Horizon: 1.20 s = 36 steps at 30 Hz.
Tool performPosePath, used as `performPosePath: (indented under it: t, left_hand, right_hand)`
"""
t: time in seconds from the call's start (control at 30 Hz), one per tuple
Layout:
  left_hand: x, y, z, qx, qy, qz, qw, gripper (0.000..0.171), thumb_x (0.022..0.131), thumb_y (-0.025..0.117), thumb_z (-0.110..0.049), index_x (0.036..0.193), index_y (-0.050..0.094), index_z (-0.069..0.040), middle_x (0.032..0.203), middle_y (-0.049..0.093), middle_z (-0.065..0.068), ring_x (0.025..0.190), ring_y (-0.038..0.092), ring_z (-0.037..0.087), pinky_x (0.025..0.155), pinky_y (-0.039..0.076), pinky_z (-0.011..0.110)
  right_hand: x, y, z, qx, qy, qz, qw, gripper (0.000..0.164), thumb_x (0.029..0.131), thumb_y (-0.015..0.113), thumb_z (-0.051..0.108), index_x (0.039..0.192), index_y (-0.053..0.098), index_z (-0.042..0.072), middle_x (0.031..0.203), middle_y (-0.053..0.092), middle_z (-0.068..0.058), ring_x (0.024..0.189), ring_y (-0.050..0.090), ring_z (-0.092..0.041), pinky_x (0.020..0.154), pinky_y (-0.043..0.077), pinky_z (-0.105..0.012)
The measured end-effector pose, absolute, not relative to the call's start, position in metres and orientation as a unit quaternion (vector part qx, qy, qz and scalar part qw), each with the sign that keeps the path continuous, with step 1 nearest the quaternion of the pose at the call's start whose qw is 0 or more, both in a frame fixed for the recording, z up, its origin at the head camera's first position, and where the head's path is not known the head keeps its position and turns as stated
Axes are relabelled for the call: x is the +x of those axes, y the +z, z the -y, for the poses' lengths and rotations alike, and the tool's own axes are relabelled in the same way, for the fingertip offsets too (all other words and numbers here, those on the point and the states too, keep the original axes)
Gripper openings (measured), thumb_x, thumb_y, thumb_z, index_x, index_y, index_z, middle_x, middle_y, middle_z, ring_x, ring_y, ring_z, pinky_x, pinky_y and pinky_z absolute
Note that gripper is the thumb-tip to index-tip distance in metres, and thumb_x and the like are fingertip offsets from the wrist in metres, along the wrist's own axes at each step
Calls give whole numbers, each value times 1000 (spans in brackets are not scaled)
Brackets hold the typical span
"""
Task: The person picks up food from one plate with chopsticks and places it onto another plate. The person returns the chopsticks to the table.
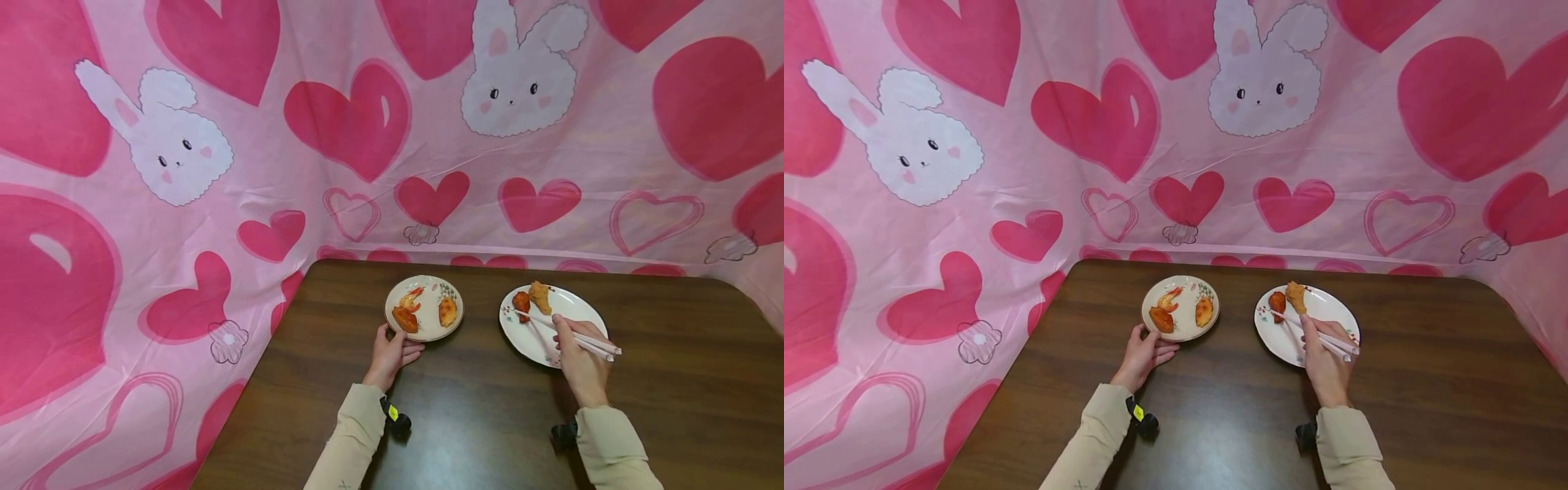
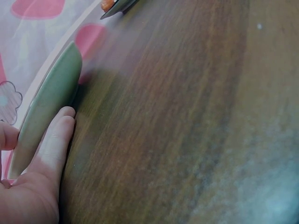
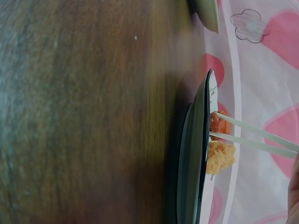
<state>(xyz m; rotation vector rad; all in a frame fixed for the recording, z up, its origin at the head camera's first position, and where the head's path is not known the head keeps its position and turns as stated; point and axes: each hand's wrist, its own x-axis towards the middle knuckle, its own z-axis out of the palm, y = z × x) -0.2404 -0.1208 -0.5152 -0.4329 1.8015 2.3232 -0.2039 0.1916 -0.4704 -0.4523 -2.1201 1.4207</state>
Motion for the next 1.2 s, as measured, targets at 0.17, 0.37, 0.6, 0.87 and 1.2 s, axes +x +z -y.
performPosePath:
  t: [0.17, 0.37, 0.6, 0.87, 1.2]
  left_hand:
    - [-240, -516, 121, -143, 778, -606, 86, 56, 101, 43, -15, 147, 12, -5, 101, 69, 28, 85, 73, 29, 75, 61, 39]
    - [-241, -520, 122, -144, 778, -606, 83, 55, 101, 44, -14, 146, 15, -5, 99, 70, 27, 82, 73, 26, 73, 61, 37]
    - [-242, -520, 121, -147, 778, -606, 83, 56, 100, 44, -13, 147, 14, -5, 91, 73, 19, 78, 73, 22, 72, 61, 35]
    - [-243, -521, 121, -147, 777, -606, 82, 55, 99, 45, -12, 146, 16, -5, 90, 73, 18, 77, 73, 22, 71, 61, 35]
    - [-242, -520, 122, -147, 776, -608, 83, 54, 99, 45, -13, 145, 17, -5, 91, 73, 18, 77, 73, 22, 71, 61, 35]
  right_hand:
    - [-202, -467, -191, -175, 500, 808, 257, 39, 91, 63, 39, 99, 75, 3, 65, 51, 26, 54, 50, 6, 44, 40, -13]
    - [-202, -469, -189, -163, 495, 811, 267, 38, 91, 64, 39, 97, 76, 4, 64, 51, 26, 53, 50, 7, 45, 41, -12]
    - [-202, -470, -188, -179, 501, 801, 274, 39, 91, 64, 38, 96, 75, 1, 60, 50, 27, 51, 49, 7, 43, 40, -13]
    - [-201, -467, -189, -195, 512, 796, 258, 43, 91, 62, 42, 97, 74, 2, 59, 52, 26, 52, 50, 5, 42, 40, -15]
    - [-200, -464, -189, -186, 506, 796, 277, 40, 91, 63, 38, 95, 75, 0, 58, 50, 28, 51, 49, 9, 43, 38, -14]
